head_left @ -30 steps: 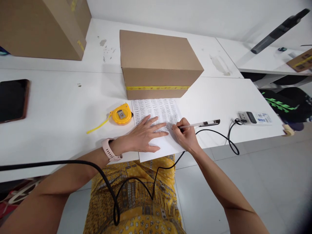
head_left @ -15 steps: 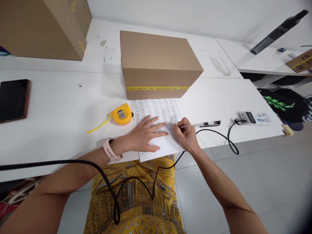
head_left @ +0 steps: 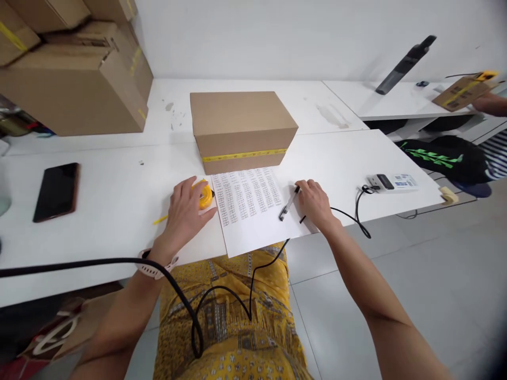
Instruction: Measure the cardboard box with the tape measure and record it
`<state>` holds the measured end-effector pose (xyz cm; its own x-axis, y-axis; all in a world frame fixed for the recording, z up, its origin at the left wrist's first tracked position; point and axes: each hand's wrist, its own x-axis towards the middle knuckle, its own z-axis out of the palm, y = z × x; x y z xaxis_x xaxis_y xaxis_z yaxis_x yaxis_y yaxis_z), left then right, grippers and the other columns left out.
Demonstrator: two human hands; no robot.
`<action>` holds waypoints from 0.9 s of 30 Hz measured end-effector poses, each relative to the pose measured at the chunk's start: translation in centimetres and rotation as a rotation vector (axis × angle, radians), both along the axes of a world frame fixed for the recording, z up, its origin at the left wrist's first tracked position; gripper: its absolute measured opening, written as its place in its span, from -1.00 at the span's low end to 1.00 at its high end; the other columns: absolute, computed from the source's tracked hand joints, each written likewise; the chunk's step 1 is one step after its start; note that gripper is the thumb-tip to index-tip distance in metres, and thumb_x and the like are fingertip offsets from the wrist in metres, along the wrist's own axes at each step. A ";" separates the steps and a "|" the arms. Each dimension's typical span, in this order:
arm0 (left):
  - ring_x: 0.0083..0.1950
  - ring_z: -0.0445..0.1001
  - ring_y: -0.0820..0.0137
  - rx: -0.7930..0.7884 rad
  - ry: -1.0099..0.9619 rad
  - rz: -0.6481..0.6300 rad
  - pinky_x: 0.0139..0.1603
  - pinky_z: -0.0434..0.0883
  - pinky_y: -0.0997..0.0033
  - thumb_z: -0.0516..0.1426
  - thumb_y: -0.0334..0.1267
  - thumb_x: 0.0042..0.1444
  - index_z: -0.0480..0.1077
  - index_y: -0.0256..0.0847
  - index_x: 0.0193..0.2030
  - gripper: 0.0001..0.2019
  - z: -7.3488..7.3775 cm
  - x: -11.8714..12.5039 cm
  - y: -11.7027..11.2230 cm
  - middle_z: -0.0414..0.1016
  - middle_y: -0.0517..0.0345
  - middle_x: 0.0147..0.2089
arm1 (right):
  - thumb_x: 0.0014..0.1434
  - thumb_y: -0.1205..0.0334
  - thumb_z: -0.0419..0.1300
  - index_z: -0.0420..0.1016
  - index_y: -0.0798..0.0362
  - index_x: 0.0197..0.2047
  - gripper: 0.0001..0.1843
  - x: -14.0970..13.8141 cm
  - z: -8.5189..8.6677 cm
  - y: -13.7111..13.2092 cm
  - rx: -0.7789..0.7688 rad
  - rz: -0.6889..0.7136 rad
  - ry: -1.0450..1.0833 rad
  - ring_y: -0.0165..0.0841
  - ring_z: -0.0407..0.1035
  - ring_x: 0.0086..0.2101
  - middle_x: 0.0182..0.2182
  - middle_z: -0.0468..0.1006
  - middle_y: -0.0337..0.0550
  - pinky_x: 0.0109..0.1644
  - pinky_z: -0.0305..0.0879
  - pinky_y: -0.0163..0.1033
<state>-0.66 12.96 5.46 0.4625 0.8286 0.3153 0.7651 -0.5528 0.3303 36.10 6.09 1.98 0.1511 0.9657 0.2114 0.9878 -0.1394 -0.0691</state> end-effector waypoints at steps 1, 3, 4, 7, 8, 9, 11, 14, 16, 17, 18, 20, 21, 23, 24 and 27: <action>0.37 0.20 -0.15 -0.047 0.017 0.049 0.31 0.26 -0.22 0.29 -0.18 0.14 0.27 -0.26 0.31 -0.38 -0.4 -0.7 0.0 0.24 -0.27 0.39 | 0.23 0.49 -0.02 0.42 0.09 0.14 -0.54 0.0 0.1 -0.2 -0.012 -0.004 -0.002 -0.10 0.35 -0.14 -0.14 0.50 0.11 -0.23 0.24 -0.13; 0.32 0.27 -0.12 -0.140 -0.001 0.116 0.32 0.27 -0.18 0.28 -0.21 0.13 0.25 -0.26 0.33 -0.36 -1.0 -1.5 0.1 0.33 -0.24 0.32 | 0.23 0.49 -0.02 0.40 0.11 0.21 -0.49 -0.6 0.5 -0.7 0.022 -0.015 0.011 -0.08 0.37 -0.12 -0.12 0.52 0.12 -0.21 0.26 -0.12; 0.29 0.31 -0.08 -0.178 -0.045 0.142 0.31 0.28 -0.14 0.26 -0.22 0.12 0.27 -0.26 0.30 -0.39 -1.1 -1.7 0.2 0.39 -0.21 0.26 | 0.24 0.47 -0.03 0.41 0.12 0.20 -0.50 -1.1 0.9 -0.8 0.067 -0.018 0.038 -0.08 0.37 -0.12 -0.12 0.52 0.13 -0.19 0.27 -0.10; 0.15 0.42 0.06 -0.313 -0.327 0.132 0.23 0.35 0.01 0.25 -0.16 0.11 0.33 -0.20 0.20 -0.48 -0.3 -1.3 -0.1 0.49 -0.08 0.13 | 0.33 0.33 -0.04 0.49 0.12 0.09 -0.62 -3.9 2.8 -0.9 0.230 0.029 0.312 -0.12 0.41 -0.15 -0.18 0.54 0.10 -0.10 0.33 -0.06; 0.09 0.45 0.13 -0.382 -0.446 0.080 0.17 0.39 0.07 0.25 -0.12 0.11 0.34 -0.17 0.18 -0.50 0.4 -0.9 -0.4 0.50 -0.04 0.10 | 0.35 0.25 -0.03 0.50 0.11 0.06 -0.64 -5.2 3.7 -0.8 0.244 0.075 0.489 -0.15 0.43 -0.18 -0.21 0.55 0.07 -0.08 0.35 -0.06; 0.03 0.47 0.19 -0.460 -0.554 0.010 0.11 0.41 0.14 0.23 -0.08 0.13 0.33 -0.16 0.17 -0.52 1.2 -0.4 -0.7 0.50 0.00 0.06 | 0.37 0.16 -0.01 0.51 0.09 0.04 -0.65 -6.6 4.5 -0.7 0.217 0.135 0.705 -0.19 0.45 -0.21 -0.23 0.57 0.04 -0.09 0.38 -0.07; -0.07 0.47 0.28 -0.600 -0.698 -0.133 -0.02 0.43 0.25 0.22 -0.04 0.15 0.34 -0.15 0.14 -0.54 3.1 0.6 -1.4 0.50 0.05 -0.01 | 0.40 -0.07 -0.01 0.51 0.05 0.05 -0.55 -9.2 6.3 -0.3 0.038 0.277 1.171 -0.23 0.49 -0.20 -0.18 0.60 0.01 -0.10 0.44 -0.09; -0.10 0.45 0.31 -0.684 -0.727 -0.252 -0.07 0.40 0.31 0.25 -0.02 0.15 0.34 -0.15 0.11 -0.55 5.7 2.0 -2.0 0.48 0.06 -0.03 | 0.30 -0.31 0.06 0.53 0.03 0.06 -0.39 -11.8 8.6 0.5 -0.161 0.388 1.554 -0.25 0.51 -0.16 -0.11 0.61 0.01 -0.06 0.48 -0.10; -0.08 0.44 0.31 -0.687 -0.707 -0.287 -0.05 0.39 0.31 0.27 -0.03 0.14 0.33 -0.13 0.11 -0.55 6.8 2.7 -1.9 0.47 0.06 -0.01 | 0.22 -0.36 0.16 0.56 0.03 0.02 -0.37 -12.3 9.7 1.0 -0.175 0.341 1.639 -0.29 0.49 -0.22 -0.16 0.60 -0.02 -0.10 0.48 -0.13; -0.07 0.44 0.30 -0.690 -0.698 -0.301 -0.04 0.39 0.30 0.28 -0.03 0.14 0.34 -0.12 0.10 -0.55 7.2 3.0 -1.8 0.47 0.06 -0.01 | 0.19 -0.36 0.20 0.57 0.04 -0.02 -0.36 -12.3 10.1 1.3 -0.181 0.313 1.663 -0.32 0.48 -0.26 -0.21 0.59 -0.04 -0.13 0.48 -0.15; -0.07 0.45 0.30 -0.697 -0.694 -0.315 -0.04 0.39 0.29 0.28 -0.03 0.13 0.34 -0.12 0.09 -0.55 7.6 3.2 -1.5 0.48 0.06 -0.01 | 0.16 -0.37 0.22 0.59 0.06 -0.08 -0.37 -12.2 10.3 1.5 -0.195 0.296 1.681 -0.34 0.46 -0.30 -0.26 0.58 -0.06 -0.17 0.47 -0.17; -0.08 0.44 0.30 -0.721 -0.702 -0.340 -0.05 0.39 0.29 0.29 -0.02 0.10 0.36 -0.13 0.07 -0.55 8.3 3.8 -1.0 0.48 0.07 -0.02 | 0.08 -0.36 0.30 0.58 0.08 -0.24 -0.40 -11.8 10.7 2.0 -0.216 0.290 1.687 -0.39 0.41 -0.37 -0.38 0.55 -0.12 -0.23 0.43 -0.22; -0.08 0.44 0.29 -0.736 -0.712 -0.349 -0.05 0.39 0.29 0.29 -0.01 0.10 0.37 -0.14 0.07 -0.55 8.7 4.0 -0.8 0.48 0.06 -0.03 | 0.04 -0.35 0.34 0.56 0.08 -0.32 -0.42 -11.6 10.8 2.3 -0.212 0.291 1.677 -0.41 0.38 -0.41 -0.43 0.52 -0.16 -0.26 0.41 -0.24; -0.08 0.44 0.30 -0.764 -0.737 -0.357 -0.07 0.38 0.31 0.28 -0.01 0.09 0.39 -0.16 0.05 -0.56 9.7 4.3 0.0 0.50 0.06 -0.04 | -0.03 -0.29 0.42 0.49 0.07 -0.44 -0.45 -10.6 11.3 3.1 -0.185 0.275 1.671 -0.45 0.32 -0.47 -0.51 0.46 -0.23 -0.31 0.35 -0.27; -0.09 0.44 0.30 -0.778 -0.746 -0.356 -0.09 0.37 0.32 0.27 -0.02 0.09 0.39 -0.16 0.04 -0.57 10.3 4.3 0.5 0.50 0.06 -0.05 | -0.05 -0.27 0.43 0.46 0.06 -0.46 -0.46 -9.8 11.7 3.8 -0.165 0.259 1.678 -0.46 0.29 -0.49 -0.54 0.44 -0.25 -0.34 0.33 -0.27; -0.13 0.42 0.31 -0.773 -0.777 -0.314 -0.18 0.34 0.37 0.27 -0.08 0.08 0.43 -0.19 -0.01 -0.62 12.5 3.3 3.1 0.53 0.07 -0.12 | 0.00 -0.23 0.42 0.43 0.06 -0.44 -0.49 -6.3 13.8 6.9 -0.035 0.179 1.681 -0.44 0.24 -0.52 -0.56 0.40 -0.24 -0.40 0.27 -0.26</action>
<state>2.69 16.10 17.94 0.5864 0.8076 0.0625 0.0688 -0.1265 0.9896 29.78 12.96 15.80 0.0664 0.9947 -0.0780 -0.1676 -0.0659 -0.9837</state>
